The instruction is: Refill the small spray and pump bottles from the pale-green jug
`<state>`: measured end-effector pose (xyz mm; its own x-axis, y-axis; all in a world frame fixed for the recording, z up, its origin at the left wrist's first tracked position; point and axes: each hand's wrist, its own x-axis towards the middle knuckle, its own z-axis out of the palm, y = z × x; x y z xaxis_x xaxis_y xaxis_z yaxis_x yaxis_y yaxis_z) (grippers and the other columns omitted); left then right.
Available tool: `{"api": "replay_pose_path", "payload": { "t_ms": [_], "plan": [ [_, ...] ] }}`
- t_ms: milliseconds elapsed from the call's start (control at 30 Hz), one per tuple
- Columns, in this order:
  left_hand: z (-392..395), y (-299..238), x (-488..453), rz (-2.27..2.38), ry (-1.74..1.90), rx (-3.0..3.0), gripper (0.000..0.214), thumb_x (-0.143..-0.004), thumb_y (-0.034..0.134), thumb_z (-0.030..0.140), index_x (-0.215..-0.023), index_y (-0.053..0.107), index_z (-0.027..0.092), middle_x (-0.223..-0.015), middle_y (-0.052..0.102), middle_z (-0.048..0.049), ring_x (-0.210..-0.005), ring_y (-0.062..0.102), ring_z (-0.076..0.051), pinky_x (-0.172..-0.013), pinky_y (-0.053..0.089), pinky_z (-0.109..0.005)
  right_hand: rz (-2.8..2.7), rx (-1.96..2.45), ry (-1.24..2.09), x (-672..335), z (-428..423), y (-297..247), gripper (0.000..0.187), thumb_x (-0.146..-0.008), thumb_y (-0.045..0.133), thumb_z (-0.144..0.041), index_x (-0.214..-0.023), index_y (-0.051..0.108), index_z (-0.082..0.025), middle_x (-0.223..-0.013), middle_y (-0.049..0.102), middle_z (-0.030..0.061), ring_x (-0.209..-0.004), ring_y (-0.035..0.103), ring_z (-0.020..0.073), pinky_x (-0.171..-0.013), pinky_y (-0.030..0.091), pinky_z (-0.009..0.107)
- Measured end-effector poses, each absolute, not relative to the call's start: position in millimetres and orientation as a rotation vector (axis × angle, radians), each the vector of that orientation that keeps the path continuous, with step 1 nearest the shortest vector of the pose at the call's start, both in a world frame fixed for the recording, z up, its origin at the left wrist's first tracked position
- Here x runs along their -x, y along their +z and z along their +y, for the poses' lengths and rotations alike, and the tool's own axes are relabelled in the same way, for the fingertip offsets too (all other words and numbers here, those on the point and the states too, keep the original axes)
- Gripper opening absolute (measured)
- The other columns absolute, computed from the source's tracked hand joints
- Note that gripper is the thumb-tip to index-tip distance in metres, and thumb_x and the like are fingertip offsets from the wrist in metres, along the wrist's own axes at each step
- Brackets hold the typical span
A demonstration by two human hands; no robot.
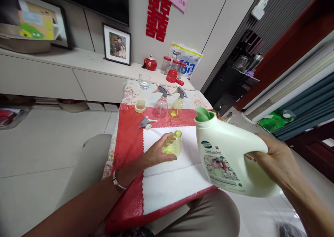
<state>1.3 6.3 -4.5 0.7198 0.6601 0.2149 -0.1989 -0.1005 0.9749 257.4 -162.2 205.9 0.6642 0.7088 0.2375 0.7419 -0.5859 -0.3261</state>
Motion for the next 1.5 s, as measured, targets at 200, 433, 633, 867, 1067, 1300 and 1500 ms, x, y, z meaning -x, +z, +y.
{"api": "replay_pose_path", "payload": {
  "t_ms": [200, 433, 633, 867, 1067, 1300, 1500],
  "plan": [
    [5.6, -6.2, -1.3, 0.400, 0.751, -1.530, 0.094, -0.061, 0.090, 0.031, -0.140, 0.041, 0.023, -0.137, 0.052, -0.0121, -0.124, 0.053, -0.030, -0.107, 0.042, -0.047, -1.142, 2.626, 0.044, -249.8, -169.0, 210.9, 0.058, -0.048, 0.051, -0.050, -0.098, 0.069, -0.027, -0.070, 0.068, -0.0016, -0.062, 0.065, 0.0243, -0.053, 0.048, 0.027],
    [5.2, -4.1, -0.2, 0.391, 0.774, -1.565, 0.093, -0.060, 0.090, 0.027, -0.140, 0.042, 0.025, -0.141, 0.052, -0.0116, -0.128, 0.052, -0.031, -0.109, 0.041, -0.048, -1.276, 2.749, -0.066, -251.8, -164.6, 211.7, 0.056, -0.049, 0.045, -0.051, -0.093, 0.070, -0.029, -0.068, 0.066, -0.0042, -0.062, 0.065, 0.0212, -0.059, 0.048, 0.027],
    [4.8, -3.0, 0.5, 0.387, 0.769, -1.586, 0.091, -0.061, 0.089, 0.026, -0.140, 0.042, 0.025, -0.141, 0.052, -0.0114, -0.128, 0.051, -0.030, -0.108, 0.041, -0.046, -1.373, 2.822, -0.146, -251.3, -158.6, 212.6, 0.051, -0.050, 0.043, -0.053, -0.089, 0.069, -0.032, -0.071, 0.067, -0.0043, -0.066, 0.066, 0.0218, -0.061, 0.048, 0.029],
    [5.1, -6.8, -1.3, 0.370, 0.795, -1.637, 0.089, -0.061, 0.089, 0.026, -0.138, 0.044, 0.026, -0.139, 0.052, -0.0099, -0.125, 0.052, -0.030, -0.107, 0.042, -0.046, -1.418, 2.931, -0.105, -260.6, -161.7, 216.4, 0.053, -0.057, 0.045, -0.053, -0.104, 0.065, -0.038, -0.075, 0.068, -0.0057, -0.073, 0.068, 0.0215, -0.064, 0.049, 0.028],
    [6.0, -10.6, -0.4, 0.329, 0.796, -1.661, 0.086, -0.065, 0.087, 0.029, -0.140, 0.043, 0.026, -0.141, 0.053, -0.0096, -0.129, 0.051, -0.030, -0.110, 0.040, -0.046, -1.372, 2.991, -0.095, -252.2, -155.8, 224.7, 0.054, -0.055, 0.045, -0.051, -0.104, 0.063, -0.038, -0.076, 0.068, -0.0040, -0.073, 0.068, 0.0229, -0.063, 0.048, 0.030],
    [5.6, -10.0, 0.4, 0.297, 0.811, -1.662, 0.086, -0.066, 0.087, 0.029, -0.141, 0.043, 0.027, -0.143, 0.051, -0.0099, -0.131, 0.050, -0.030, -0.111, 0.040, -0.046, -1.428, 2.989, -0.149, -247.1, -153.9, 229.5, 0.055, -0.056, 0.046, -0.053, -0.105, 0.066, -0.037, -0.071, 0.066, -0.0020, -0.069, 0.066, 0.0248, -0.060, 0.045, 0.032],
    [6.1, -11.6, 0.2, 0.283, 0.829, -1.672, 0.086, -0.067, 0.087, 0.028, -0.141, 0.043, 0.027, -0.143, 0.051, -0.0098, -0.131, 0.050, -0.030, -0.110, 0.040, -0.046, -1.455, 3.039, -0.206, -254.8, -154.2, 231.7, 0.054, -0.056, 0.048, -0.053, -0.106, 0.066, -0.039, -0.073, 0.066, -0.0018, -0.068, 0.065, 0.0248, -0.059, 0.044, 0.032]
  ]
}}
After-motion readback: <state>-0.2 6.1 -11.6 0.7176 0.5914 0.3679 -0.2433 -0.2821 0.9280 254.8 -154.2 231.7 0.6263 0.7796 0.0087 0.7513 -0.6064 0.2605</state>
